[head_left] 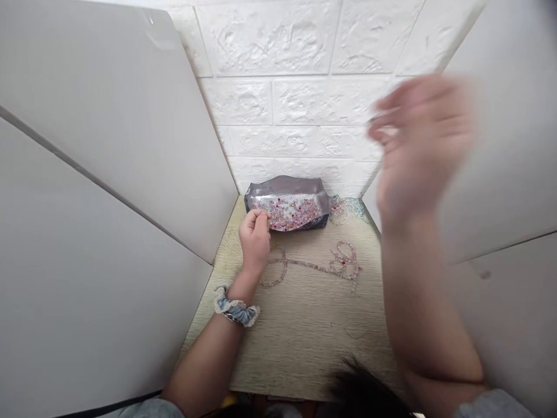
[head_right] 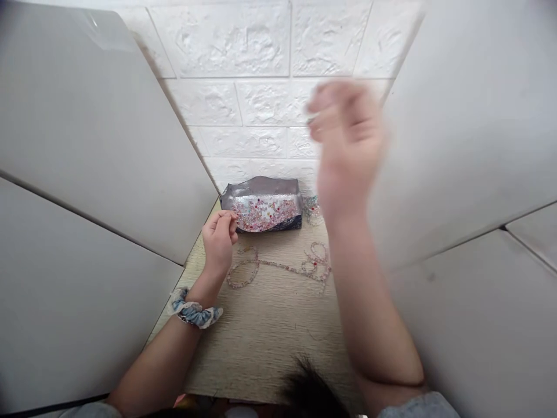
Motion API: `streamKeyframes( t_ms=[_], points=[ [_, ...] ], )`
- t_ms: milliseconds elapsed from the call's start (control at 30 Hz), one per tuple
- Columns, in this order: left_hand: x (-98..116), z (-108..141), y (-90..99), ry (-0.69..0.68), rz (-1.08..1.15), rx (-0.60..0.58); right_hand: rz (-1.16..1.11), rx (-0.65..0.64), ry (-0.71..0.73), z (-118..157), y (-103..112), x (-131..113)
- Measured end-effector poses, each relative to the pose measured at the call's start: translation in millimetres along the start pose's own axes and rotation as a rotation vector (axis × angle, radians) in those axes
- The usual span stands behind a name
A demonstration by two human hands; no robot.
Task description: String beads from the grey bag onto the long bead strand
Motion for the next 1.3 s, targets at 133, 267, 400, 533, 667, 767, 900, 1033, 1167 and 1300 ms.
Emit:
streamKeyframes(
  t_ms=[133, 267, 400, 533, 667, 767, 900, 1033, 1167, 1300],
  points=[
    [-1, -3, 2.0, 0.035, 0.067, 0.008, 0.284, -0.578, -0.107, 18, -84, 64],
    [-1, -5, 2.4, 0.033, 0.066, 0.007, 0.555, -0.998, -0.135, 50, -143, 124],
    [-1, -4, 2.0, 0.025, 0.057, -0.003, 0.644, -1.101, -0.131, 62, -166, 141],
    [4, -2, 1.0, 0.026, 0.061, -0.016, 0.665, -1.123, -0.126, 63, -177, 144],
    [10, 1, -0.3, 0.022, 0.048, -0.023, 0.684, -1.148, -0.128, 62, -181, 147],
    [10, 1, -0.9, 0.027, 0.033, -0.03, 0.671, -1.186, -0.135, 65, -182, 146],
    [9, -1, 1.1, 0.023, -0.001, -0.027, 0.661, -1.266, -0.161, 72, -183, 142],
    [8, -4, 3.7, 0.021, -0.029, -0.017, 0.631, -1.328, -0.185, 79, -185, 139],
    [8, -4, 3.6, 0.006, -0.055, -0.029, 0.587, -1.359, -0.176, 84, -189, 136],
    [6, -4, 1.9, -0.014, -0.071, -0.058, 0.581, -1.338, -0.159, 84, -190, 136]
  ],
)
Point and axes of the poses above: each hand's wrist, its own z-axis away from the middle knuckle, its own y-axis out of the back of the hand, x = y × z, the point moved 8 cm from there along -z, towards the middle knuckle
